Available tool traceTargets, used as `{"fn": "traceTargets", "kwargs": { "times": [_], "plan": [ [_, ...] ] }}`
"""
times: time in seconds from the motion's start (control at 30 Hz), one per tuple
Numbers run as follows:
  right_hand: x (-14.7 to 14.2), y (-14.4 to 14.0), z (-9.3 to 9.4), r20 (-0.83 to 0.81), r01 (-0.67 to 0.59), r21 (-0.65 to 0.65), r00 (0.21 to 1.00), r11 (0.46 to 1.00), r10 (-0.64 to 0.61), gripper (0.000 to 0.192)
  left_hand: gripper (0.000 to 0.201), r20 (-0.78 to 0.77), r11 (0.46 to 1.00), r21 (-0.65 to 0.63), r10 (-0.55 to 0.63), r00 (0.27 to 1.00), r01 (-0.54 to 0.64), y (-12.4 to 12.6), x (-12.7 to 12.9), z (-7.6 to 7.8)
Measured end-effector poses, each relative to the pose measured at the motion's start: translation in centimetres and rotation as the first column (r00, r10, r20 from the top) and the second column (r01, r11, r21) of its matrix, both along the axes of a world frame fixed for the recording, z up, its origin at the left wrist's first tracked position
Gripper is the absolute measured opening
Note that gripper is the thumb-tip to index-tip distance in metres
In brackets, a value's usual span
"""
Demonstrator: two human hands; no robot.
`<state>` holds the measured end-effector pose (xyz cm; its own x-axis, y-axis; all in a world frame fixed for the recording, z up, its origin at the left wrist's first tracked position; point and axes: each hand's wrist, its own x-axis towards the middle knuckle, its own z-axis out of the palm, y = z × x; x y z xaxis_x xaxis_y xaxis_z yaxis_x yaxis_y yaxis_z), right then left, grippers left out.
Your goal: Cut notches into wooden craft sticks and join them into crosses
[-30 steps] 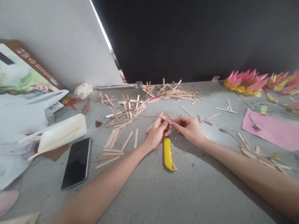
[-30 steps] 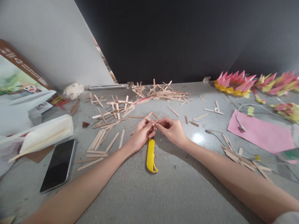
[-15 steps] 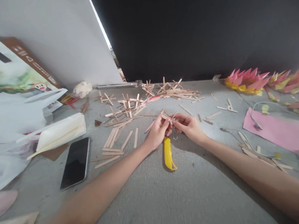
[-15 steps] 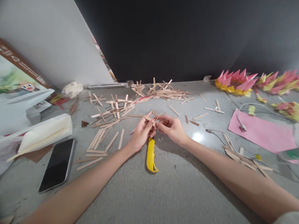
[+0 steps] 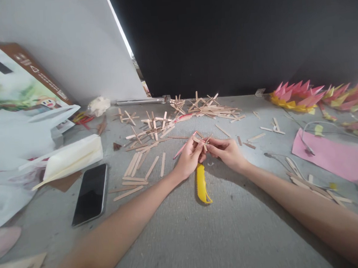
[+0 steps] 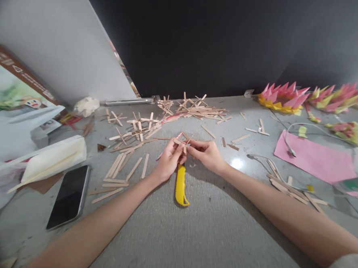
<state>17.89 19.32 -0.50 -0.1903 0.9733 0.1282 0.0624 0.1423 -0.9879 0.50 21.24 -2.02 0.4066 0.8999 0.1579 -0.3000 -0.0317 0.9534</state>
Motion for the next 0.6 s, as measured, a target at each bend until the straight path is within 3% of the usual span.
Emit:
{"fn": "traceTargets", "kwargs": {
  "times": [0.6],
  "plan": [
    [-0.28, 0.06, -0.42, 0.023, 0.021, 0.0, 1.0, 1.0, -0.021, 0.048, 0.038, -0.022, 1.0, 0.018, 0.012, 1.0, -0.011, -0.09, 0.0, 0.05]
  ]
}}
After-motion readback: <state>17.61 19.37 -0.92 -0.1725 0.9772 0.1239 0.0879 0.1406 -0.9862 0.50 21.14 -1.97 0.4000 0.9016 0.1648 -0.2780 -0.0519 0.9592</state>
